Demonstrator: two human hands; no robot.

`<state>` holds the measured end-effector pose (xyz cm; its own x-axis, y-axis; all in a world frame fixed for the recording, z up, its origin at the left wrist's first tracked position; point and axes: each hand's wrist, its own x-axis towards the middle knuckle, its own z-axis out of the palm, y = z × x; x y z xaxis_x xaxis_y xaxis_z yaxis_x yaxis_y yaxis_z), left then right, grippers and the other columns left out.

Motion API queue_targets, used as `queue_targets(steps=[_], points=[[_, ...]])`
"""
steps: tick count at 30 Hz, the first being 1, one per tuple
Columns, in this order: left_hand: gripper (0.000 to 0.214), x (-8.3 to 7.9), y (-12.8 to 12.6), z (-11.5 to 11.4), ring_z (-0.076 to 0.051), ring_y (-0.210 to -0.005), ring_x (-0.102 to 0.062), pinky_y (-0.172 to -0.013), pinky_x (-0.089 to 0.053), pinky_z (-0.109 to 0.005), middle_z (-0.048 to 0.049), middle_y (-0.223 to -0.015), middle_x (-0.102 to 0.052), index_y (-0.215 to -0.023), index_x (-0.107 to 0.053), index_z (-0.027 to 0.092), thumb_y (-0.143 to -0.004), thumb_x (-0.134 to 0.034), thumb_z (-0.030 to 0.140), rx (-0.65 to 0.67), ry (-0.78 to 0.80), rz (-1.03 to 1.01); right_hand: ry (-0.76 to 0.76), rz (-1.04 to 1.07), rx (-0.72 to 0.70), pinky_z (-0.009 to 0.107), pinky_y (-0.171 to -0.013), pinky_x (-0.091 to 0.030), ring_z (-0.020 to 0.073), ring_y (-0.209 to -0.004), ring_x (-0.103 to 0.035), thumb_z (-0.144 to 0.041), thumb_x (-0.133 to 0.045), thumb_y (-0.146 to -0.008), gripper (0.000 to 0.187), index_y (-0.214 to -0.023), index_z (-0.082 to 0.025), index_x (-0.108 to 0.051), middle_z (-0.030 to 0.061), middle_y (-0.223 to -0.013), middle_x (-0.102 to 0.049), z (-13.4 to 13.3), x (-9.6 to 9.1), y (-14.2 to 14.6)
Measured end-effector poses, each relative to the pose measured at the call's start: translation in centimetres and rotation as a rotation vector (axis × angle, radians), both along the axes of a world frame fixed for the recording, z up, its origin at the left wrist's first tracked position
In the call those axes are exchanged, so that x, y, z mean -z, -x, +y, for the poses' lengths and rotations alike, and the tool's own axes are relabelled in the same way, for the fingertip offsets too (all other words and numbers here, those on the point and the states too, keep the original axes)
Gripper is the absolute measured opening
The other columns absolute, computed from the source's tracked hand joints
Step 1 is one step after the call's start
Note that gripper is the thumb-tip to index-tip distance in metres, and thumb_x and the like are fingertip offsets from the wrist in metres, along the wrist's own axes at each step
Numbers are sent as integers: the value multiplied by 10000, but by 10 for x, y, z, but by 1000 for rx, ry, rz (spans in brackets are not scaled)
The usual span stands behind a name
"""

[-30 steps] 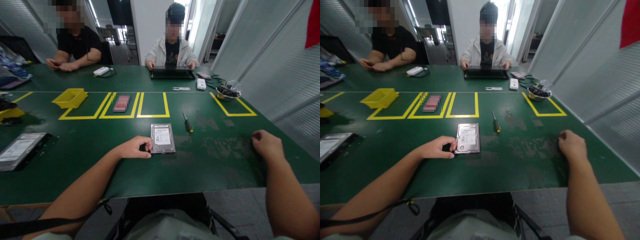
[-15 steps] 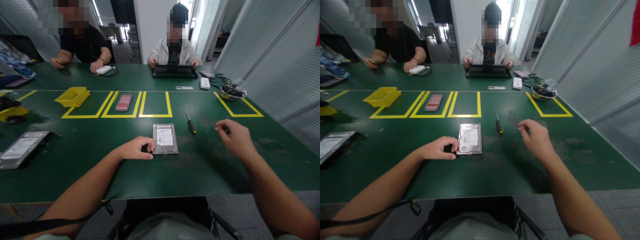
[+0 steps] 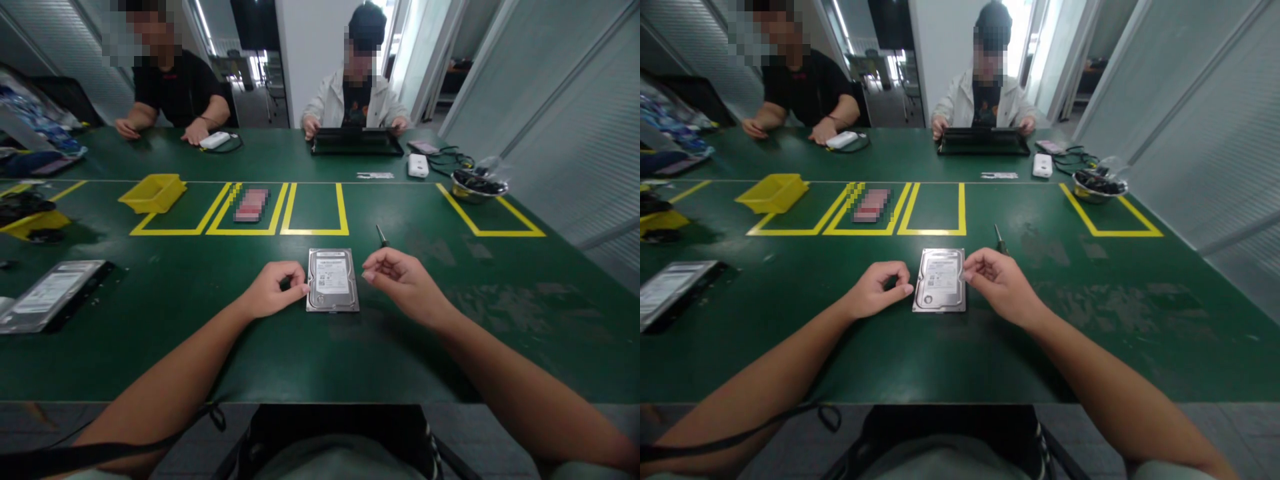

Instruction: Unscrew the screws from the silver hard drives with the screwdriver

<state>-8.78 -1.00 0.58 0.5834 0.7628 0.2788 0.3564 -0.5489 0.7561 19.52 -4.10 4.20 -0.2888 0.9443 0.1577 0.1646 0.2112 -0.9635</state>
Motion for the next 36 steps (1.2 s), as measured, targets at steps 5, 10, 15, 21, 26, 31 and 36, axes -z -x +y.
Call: queue_targets(steps=[5,10,15,21,26,31,36], points=[[201,-10,-19,-10,-161,-698,-538,-688,-419,-313,-24,-708,-606,-741,-571,181,-897,-607,303,-145,-383,46,89,175,84,244,-653,-451,98,-699,-564,-288,-744,-789,188,-895,-195,-620,-23,-768,-605,-3,7,-4],[104,-26,-38,-22,-197,-826,-585,-791,-444,-360,-59,-865,-686,-892,-658,192,-931,-584,255,-24,-657,231,188,316,76,218,-592,-398,76,-638,-526,-261,-769,-771,197,-877,-190,-620,-36,-730,-608,-7,12,-1],[94,-33,-63,-24,-170,-816,-613,-770,-494,-319,-43,-893,-694,-977,-662,179,-930,-604,236,-2,-841,126,273,430,73,211,-597,-398,77,-632,-530,-262,-807,-738,221,-852,-197,-629,-38,-695,-611,-11,14,4],[96,-35,-84,-16,-155,-791,-646,-732,-524,-293,-37,-909,-728,-986,-675,170,-917,-639,227,1,-953,28,366,553,51,188,-607,-411,67,-620,-526,-260,-828,-722,219,-806,-201,-635,-43,-654,-591,-18,13,6],[120,-29,-86,-14,-148,-835,-690,-773,-545,-289,-33,-938,-752,-1019,-672,162,-900,-652,162,31,-919,-73,391,600,81,170,-586,-404,57,-602,-520,-248,-842,-700,238,-802,-201,-632,-48,-660,-594,-19,15,5],[121,-21,-88,-16,-151,-839,-707,-770,-546,-294,-34,-943,-765,-1024,-683,172,-913,-634,171,-13,-877,-69,405,611,103,166,-575,-396,55,-584,-519,-248,-845,-697,247,-796,-195,-625,-57,-625,-584,-17,19,7],[90,-16,-91,-16,-148,-801,-700,-744,-533,-289,-28,-907,-766,-982,-692,172,-913,-636,184,-66,-862,-63,373,587,151,173,-572,-394,55,-567,-526,-243,-855,-678,265,-783,-188,-618,-58,-613,-606,-16,20,9]])
